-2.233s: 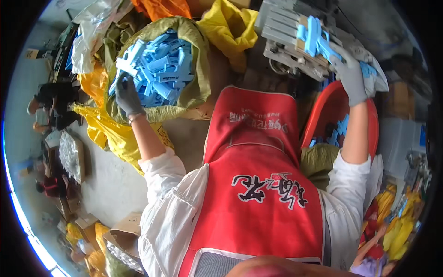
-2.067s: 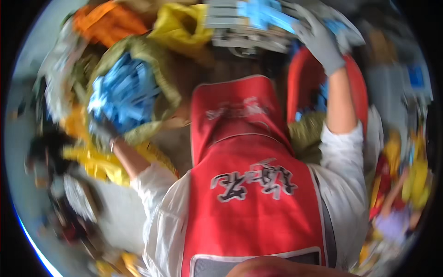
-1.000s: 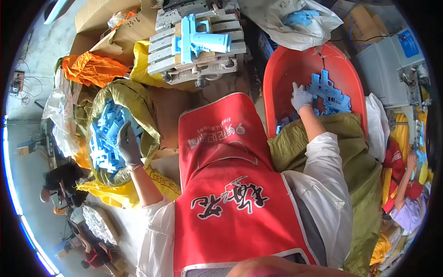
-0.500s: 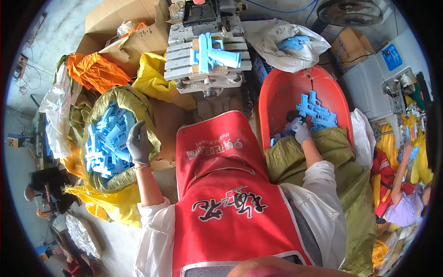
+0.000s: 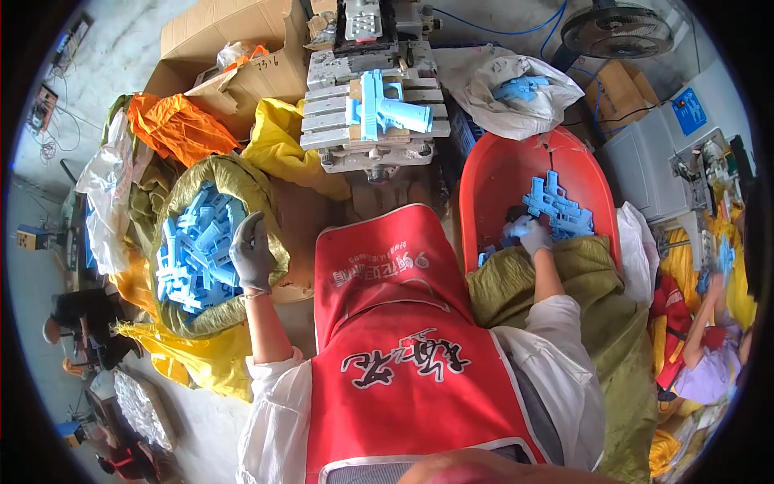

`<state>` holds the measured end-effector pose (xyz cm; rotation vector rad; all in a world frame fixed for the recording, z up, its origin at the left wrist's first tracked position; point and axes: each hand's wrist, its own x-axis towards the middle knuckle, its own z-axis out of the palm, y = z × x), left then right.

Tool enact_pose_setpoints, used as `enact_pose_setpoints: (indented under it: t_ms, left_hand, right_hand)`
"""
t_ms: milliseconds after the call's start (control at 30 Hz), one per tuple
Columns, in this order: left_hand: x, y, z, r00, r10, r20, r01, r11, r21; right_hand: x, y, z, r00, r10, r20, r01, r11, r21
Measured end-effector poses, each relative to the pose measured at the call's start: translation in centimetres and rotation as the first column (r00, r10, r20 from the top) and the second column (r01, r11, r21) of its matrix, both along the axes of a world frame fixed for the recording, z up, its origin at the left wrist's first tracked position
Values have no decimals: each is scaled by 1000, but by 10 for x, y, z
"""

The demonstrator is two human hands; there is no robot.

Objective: Processing blue plastic toy gun parts using a machine on a factory floor.

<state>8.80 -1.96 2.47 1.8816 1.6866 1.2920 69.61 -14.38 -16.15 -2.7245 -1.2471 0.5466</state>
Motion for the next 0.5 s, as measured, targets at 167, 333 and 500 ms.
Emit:
enact_pose_setpoints:
  t_ms: [167,333,500]
  left_hand:
    - [14,9,10,999,-48,25,47,998,30]
    - [38,21,22,995,-91,45,92,996,-19]
    - [49,37,30,979,-195,-58,201,970,135]
  right_hand:
    - [-1,9,48,582,-56,-811,600,703,382]
    - [-23,5,61,-17,365,-931,828,526,192]
    - [-68,9,78,-278,510,-814,835,548,58]
